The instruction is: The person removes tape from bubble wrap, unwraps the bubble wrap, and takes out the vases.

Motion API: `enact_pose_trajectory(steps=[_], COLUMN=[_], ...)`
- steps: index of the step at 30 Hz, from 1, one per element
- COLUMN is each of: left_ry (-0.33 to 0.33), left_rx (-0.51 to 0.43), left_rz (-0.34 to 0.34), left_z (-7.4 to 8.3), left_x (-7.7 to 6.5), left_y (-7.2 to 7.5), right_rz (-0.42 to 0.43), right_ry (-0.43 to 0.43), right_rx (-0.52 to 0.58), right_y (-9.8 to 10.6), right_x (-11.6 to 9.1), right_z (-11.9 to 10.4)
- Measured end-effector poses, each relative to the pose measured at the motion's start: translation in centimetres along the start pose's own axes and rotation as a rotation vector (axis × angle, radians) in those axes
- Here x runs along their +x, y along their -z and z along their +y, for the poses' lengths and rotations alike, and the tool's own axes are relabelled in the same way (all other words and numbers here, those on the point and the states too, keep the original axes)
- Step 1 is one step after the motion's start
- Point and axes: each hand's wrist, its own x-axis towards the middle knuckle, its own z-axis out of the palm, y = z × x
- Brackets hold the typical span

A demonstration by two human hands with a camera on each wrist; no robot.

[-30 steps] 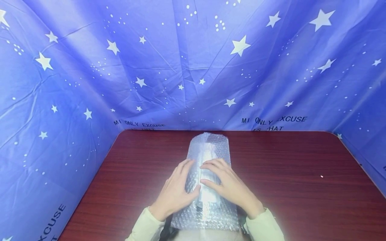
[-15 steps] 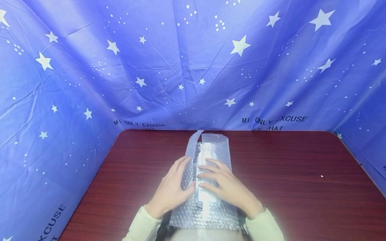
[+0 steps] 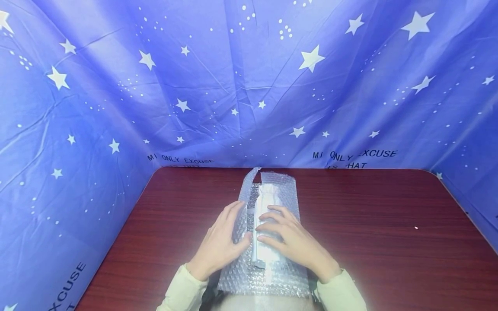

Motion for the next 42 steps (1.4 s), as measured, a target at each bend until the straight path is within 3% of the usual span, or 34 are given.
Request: enact_pose_trajectory(steps=[17, 25, 42], left_ry=[0.003, 0.004, 0.018], left_rx=[-0.016, -0.064, -0.033], left_rz=[0.019, 0.030, 0.016], left_z=[-0.4, -0.8, -1.8], left_x=[0.0, 0.0, 0.0], left_y=[0.4, 0.7, 1.4], right_rz=[0.045, 0.068, 0.066], right_ry=[-0.010, -0.010, -0.030], right_rx=[-0.043, -0.051, -0.062], right_y=[0.9, 1.5, 2.4], right_x=[-0.6, -0.8, -1.2], right_z=[0.2, 0.4, 0.8])
